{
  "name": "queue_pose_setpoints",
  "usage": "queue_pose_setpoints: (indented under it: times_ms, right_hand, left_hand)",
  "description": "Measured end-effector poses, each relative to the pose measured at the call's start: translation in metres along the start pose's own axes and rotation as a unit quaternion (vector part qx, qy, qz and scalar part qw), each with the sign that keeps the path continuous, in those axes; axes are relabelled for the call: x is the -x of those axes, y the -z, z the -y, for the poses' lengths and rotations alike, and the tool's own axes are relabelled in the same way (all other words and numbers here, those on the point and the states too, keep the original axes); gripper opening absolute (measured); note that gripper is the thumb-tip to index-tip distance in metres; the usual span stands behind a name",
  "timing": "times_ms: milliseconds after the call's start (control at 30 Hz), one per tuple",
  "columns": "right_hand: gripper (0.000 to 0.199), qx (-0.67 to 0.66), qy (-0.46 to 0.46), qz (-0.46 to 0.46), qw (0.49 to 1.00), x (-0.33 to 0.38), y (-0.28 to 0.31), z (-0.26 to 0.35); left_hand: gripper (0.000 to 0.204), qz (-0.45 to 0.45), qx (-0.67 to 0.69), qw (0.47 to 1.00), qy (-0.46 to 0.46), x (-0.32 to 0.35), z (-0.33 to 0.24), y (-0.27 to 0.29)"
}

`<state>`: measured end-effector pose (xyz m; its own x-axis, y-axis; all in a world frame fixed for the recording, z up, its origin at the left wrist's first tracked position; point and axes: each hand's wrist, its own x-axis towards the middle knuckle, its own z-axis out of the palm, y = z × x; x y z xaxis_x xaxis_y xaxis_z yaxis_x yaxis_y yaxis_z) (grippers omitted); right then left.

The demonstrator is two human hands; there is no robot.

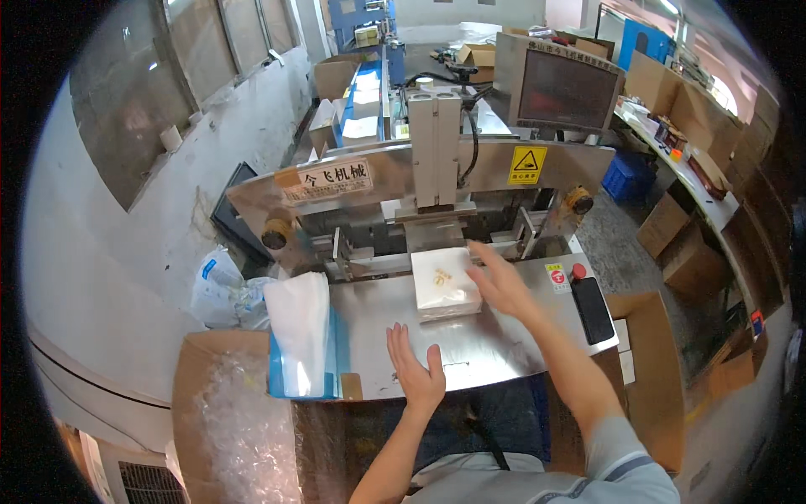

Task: Packing white boxes into a larger cardboard box after using a sealing machine to wrap them in plastic.

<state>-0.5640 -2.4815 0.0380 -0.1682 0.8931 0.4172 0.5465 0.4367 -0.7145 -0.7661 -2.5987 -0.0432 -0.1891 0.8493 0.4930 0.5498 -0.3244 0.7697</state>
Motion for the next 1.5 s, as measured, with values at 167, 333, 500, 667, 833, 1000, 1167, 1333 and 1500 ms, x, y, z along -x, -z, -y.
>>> queue_pose_setpoints:
  times_ms: [167, 333, 500, 667, 833, 1000, 1167, 1333, 1500]
  right_hand:
    - [0.044, -0.187, -0.156, 0.014, 0.970, 0.109, 0.021, 0.000]
    - [0.042, -0.260, -0.232, 0.018, 0.937, 0.146, 0.022, -0.003]
    - [0.044, -0.249, -0.230, 0.011, 0.941, 0.127, 0.017, -0.011]
    - [0.068, -0.213, -0.231, -0.030, 0.949, 0.065, -0.012, -0.028]
    - [0.074, -0.064, -0.199, -0.084, 0.974, 0.027, -0.054, -0.047]
    - [0.075, -0.387, -0.303, -0.059, 0.869, 0.053, -0.016, -0.019]
    - [0.102, -0.445, -0.304, -0.044, 0.841, 0.095, 0.017, -0.006]
    - [0.102, -0.431, -0.270, -0.047, 0.860, 0.132, 0.032, -0.011]
    - [0.101, -0.412, -0.279, -0.050, 0.866, 0.157, 0.056, 0.004]
  left_hand:
    - [0.061, 0.016, -0.009, 1.000, -0.016, -0.002, -0.003, -0.002]
    - [0.061, 0.030, -0.016, 0.999, -0.022, -0.003, -0.003, -0.003]
    - [0.067, 0.076, 0.134, 0.978, 0.143, -0.015, -0.001, -0.006]
    - [0.071, 0.048, 0.208, 0.961, 0.177, -0.070, 0.000, -0.021]
    - [0.063, 0.112, 0.256, 0.927, 0.250, -0.103, -0.005, -0.033]
    - [0.044, 0.089, 0.264, 0.903, 0.326, -0.077, -0.008, -0.021]
    - [0.048, 0.054, 0.399, 0.818, 0.410, -0.119, 0.005, -0.043]
    - [0.038, 0.270, -0.137, 0.953, 0.027, -0.149, -0.020, -0.077]
    - [0.045, 0.373, -0.251, 0.880, -0.151, -0.168, 0.010, -0.138]
